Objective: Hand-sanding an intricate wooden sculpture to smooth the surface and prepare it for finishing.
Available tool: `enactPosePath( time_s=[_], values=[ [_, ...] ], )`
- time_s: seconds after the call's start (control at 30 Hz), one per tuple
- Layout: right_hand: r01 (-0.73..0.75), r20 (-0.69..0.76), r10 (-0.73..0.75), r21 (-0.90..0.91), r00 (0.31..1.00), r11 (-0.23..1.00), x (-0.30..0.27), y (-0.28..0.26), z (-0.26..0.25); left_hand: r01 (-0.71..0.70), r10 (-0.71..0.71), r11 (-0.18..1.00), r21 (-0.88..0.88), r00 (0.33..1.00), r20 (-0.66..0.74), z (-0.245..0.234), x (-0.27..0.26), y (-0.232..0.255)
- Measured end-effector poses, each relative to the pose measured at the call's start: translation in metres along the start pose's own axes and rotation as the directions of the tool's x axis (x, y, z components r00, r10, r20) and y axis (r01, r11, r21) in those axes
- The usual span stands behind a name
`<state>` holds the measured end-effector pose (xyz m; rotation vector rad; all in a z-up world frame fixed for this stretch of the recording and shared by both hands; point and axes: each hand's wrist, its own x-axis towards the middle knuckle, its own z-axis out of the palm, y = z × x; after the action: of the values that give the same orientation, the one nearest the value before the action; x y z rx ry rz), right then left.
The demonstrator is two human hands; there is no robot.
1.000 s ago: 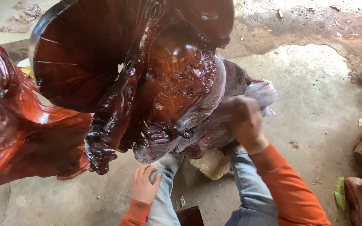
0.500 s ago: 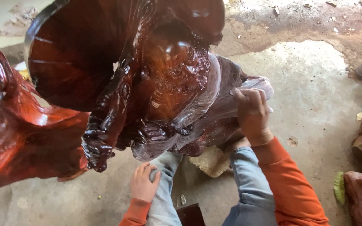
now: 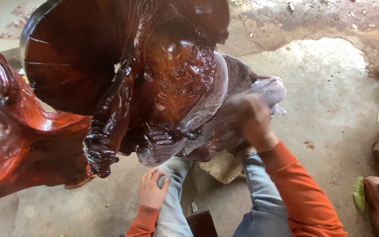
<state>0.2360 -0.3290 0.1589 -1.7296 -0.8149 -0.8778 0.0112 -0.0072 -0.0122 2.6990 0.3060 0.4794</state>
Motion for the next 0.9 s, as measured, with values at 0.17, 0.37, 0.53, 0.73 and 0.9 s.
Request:
enactPosePath(
  time_s=[0.17, 0.37, 0.53, 0.73, 0.9],
  values=[
    [0.085, 0.039, -0.076, -0.476, 0.996, 0.875, -0.002, -0.008, 0.001, 0.018, -0.018, 0.999, 0.050, 1.000, 0.013, -0.002, -0.001, 0.001],
    [0.138, 0.045, -0.134, -0.506, 0.990, 0.851, -0.005, 0.019, -0.016, -0.004, 0.004, 1.000, 0.015, 1.000, -0.012, -0.001, -0.001, 0.004],
    [0.207, 0.047, -0.209, -0.464, 0.977, 0.861, -0.009, 0.006, -0.026, -0.012, 0.012, 1.000, -0.011, 1.000, -0.025, -0.004, -0.002, 0.000],
    [0.317, 0.107, -0.299, -0.297, 0.948, 0.901, -0.008, 0.001, -0.007, -0.009, 0.009, 1.000, -0.008, 1.000, -0.001, -0.006, -0.003, 0.007],
    [0.281, 0.087, -0.268, -0.217, 0.959, 0.935, -0.012, 0.026, -0.014, -0.008, 0.008, 1.000, 0.006, 1.000, -0.007, -0.003, -0.002, 0.002]
  ],
)
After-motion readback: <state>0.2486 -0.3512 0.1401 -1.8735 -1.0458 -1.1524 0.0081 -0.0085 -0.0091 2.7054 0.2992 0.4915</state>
